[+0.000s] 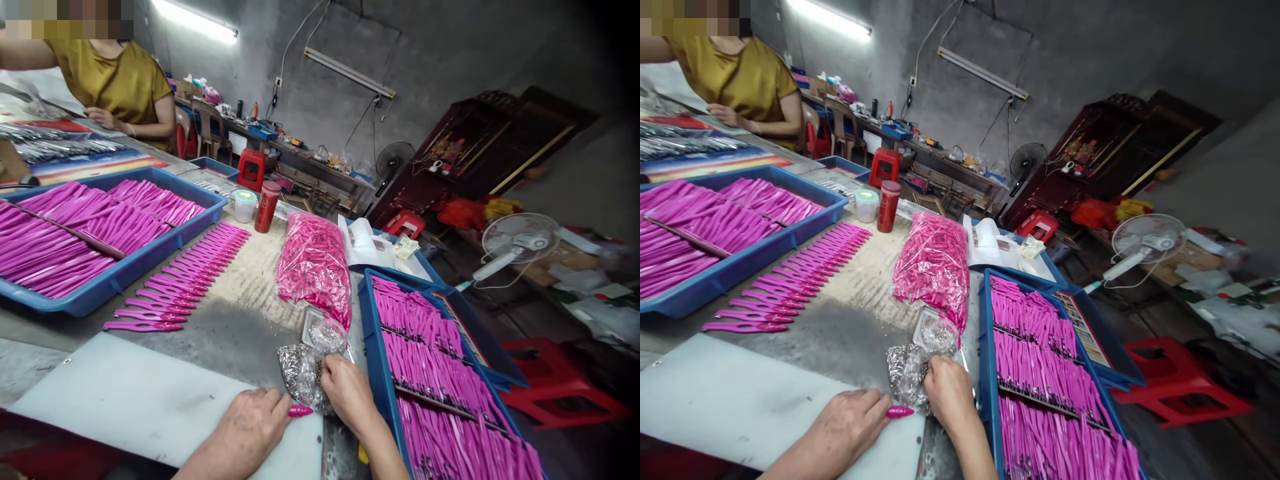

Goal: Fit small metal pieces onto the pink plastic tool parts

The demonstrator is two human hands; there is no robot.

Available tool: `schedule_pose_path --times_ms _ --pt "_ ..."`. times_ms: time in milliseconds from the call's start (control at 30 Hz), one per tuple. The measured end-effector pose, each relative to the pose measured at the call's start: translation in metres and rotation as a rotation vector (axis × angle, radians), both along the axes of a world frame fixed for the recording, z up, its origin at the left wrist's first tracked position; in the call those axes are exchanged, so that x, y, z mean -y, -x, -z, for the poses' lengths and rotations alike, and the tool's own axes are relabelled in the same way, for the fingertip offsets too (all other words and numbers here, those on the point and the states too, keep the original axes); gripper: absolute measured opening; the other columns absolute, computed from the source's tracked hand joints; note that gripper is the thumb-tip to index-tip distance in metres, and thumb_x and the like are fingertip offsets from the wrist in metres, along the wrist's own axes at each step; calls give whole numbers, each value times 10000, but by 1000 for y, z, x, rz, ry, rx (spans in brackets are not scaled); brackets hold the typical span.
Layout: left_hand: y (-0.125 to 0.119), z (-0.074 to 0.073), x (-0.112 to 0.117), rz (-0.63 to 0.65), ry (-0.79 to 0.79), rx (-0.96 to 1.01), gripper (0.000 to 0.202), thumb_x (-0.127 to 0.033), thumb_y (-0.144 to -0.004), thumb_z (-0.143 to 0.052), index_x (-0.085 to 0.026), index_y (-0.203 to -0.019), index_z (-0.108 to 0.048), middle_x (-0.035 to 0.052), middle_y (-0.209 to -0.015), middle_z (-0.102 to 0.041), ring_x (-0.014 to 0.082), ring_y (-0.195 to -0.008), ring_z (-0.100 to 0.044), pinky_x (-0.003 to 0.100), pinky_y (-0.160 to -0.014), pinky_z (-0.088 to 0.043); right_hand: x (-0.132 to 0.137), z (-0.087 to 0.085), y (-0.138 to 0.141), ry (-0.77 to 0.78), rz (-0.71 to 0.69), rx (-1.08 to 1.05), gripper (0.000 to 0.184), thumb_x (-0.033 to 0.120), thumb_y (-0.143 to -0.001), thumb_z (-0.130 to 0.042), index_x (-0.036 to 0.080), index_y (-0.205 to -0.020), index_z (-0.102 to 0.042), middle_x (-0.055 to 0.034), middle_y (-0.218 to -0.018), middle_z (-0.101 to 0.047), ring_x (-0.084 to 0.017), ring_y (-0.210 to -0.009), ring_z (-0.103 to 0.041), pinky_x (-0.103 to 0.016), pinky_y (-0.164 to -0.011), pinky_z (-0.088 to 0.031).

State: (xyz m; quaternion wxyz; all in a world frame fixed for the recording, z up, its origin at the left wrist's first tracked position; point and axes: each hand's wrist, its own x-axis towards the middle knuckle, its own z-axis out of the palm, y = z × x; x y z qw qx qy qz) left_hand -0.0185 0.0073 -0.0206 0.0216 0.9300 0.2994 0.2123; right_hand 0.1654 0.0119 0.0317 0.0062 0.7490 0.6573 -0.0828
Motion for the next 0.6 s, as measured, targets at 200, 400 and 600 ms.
schedule_pose_path --times_ms 200,400,600 --pt "0 -1 1 2 30 -2 105 -136 -824 -506 -209 -758 -472 -23 -627 -555 166 -513 -562 274 -473 -416 7 -8 -5 -50 25 -173 238 137 -807 -356 198 -655 -527 8 -672 -599 -128 -647 -537 -207 -577 -335" --pt "0 1 2 -5 57 -31 97 -129 -820 -512 -209 -771 -488 -20 -637 -559 184 -528 -570 297 -480 -449 19 -9 -5 -76 89 -609 180 258 -777 -359 218 -604 -388 46 -573 -440 -130 -582 -441 -213 -536 -313" --pt "-1 0 2 -12 41 -31 104 -125 -809 -522 -208 -759 -483 -21 -632 -557 181 -520 -572 292 -472 -449 24 -5 -1 -70 95 -598 198 279 -803 -357 218 -618 -395 43 -579 -433 -135 -586 -441 -221 -540 -315"
